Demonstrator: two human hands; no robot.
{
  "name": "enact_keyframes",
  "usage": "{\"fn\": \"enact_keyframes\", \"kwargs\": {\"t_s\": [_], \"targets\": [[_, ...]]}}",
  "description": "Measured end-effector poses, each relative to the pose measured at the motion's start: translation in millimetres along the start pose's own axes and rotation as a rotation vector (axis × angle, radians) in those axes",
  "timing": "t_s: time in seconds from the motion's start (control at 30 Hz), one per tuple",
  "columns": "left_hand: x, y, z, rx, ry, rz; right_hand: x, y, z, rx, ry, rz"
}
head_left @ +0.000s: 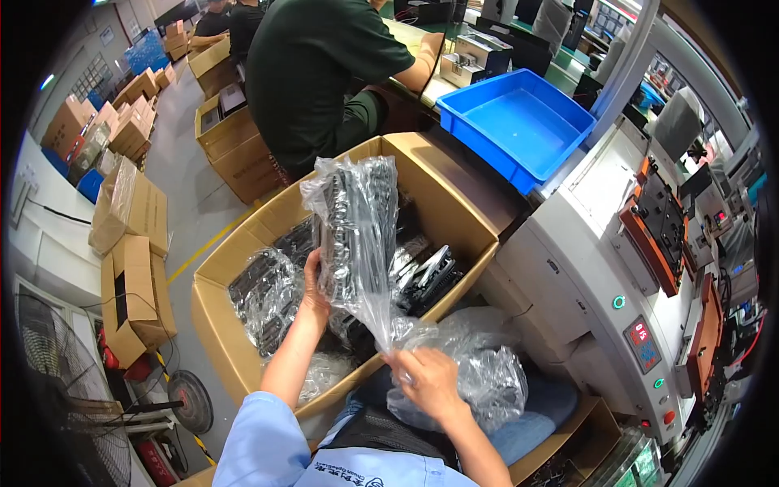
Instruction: Unpack black electronic heatsinks from plastic bags and place them into a sorting machine and storage boxes.
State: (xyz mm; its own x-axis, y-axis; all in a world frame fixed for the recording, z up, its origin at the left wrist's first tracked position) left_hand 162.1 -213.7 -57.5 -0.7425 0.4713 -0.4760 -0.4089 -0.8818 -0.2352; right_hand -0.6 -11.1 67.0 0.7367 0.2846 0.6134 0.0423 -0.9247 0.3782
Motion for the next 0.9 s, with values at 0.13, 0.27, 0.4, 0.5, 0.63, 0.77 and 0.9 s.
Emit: {"fn": "enact_keyframes", "kwargs": {"t_s": [0.13,0.27,0.4,0.5,0.63,0.77,0.9], "targets": [[-8,-6,-24,-0.074,-0.050,-0.015,-34,-20,8,-0.123,0.081,0.271],[-18,-4,-47,-0.044,0.069,-0.019,-86,-36,6,-0.279,0.455,0.712],[-15,-19,-27,-0.231,0.037,-0.075,-128,-62,19,-0.265,0.583,0.879],[-25,-35,1,-0.181,0.173,-0.020,-106,-45,-14,-0.515,0.172,0.698],[-29,-33,0,-0.085,0.142,-0.030,-65,-19,-46,-0.360,0.171,0.502],[-27,-25,-16,-0.055,0.285,-0.024,-22,9,-38,-0.196,0.294,0.421],[-30,-50,25,-0.103,0.211,0.002,-8,43,-34,-0.293,0.095,0.234]]}}
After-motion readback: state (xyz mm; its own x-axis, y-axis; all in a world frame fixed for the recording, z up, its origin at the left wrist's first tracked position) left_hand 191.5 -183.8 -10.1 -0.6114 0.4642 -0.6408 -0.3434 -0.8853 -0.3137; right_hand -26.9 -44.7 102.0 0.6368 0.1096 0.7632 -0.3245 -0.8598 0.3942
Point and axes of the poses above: each hand's wrist, its own y-axis towards the middle knuckle, its own z-axis out of the palm, x = y × z, the point moved 4 cm from there along y, towards the middle knuckle, and after that the axes turned 2 degrees about -z, right-handed, at the moved point
